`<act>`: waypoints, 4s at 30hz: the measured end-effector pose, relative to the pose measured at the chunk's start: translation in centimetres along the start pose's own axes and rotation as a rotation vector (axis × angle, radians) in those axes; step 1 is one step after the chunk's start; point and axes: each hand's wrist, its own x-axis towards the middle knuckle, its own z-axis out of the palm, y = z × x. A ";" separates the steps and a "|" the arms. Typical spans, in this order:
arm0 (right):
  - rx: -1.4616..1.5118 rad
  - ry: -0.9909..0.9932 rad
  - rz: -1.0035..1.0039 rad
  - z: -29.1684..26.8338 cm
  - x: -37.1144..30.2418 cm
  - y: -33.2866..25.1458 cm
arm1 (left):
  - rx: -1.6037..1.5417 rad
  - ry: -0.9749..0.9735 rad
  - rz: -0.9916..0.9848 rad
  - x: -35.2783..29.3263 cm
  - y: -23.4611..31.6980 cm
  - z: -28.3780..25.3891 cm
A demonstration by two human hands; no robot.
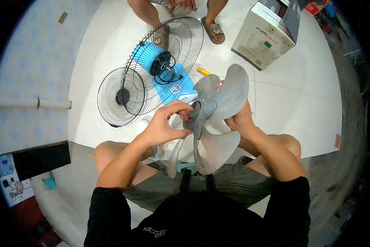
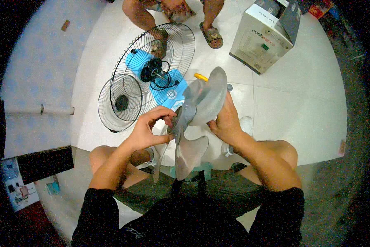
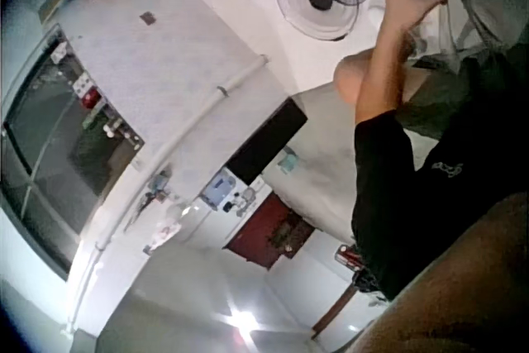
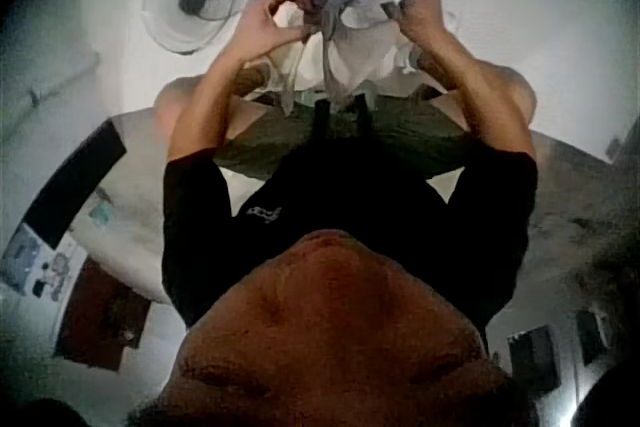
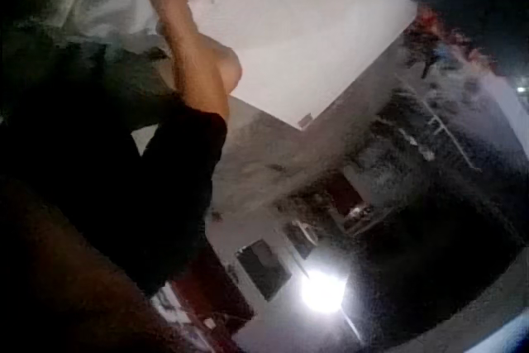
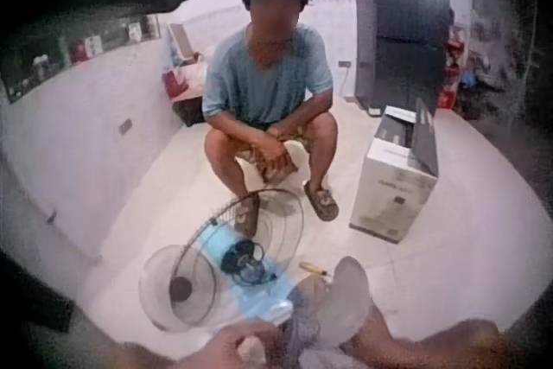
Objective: The person assembles an electric fan by attaching the blade to the motor and securing the front and back grilles using a screwdriver.
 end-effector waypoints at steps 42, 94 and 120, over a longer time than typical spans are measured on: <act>0.939 -0.185 0.581 6.4 3.3 -3.6 | -0.392 0.215 -0.146 1.9 -2.2 -2.4; 0.635 -0.141 0.857 16.4 9.4 1.3 | 0.314 0.480 -0.005 -0.8 -1.1 -14.0; 1.427 -0.233 1.200 15.6 9.1 5.0 | 0.343 0.526 0.037 -0.6 -1.6 -14.2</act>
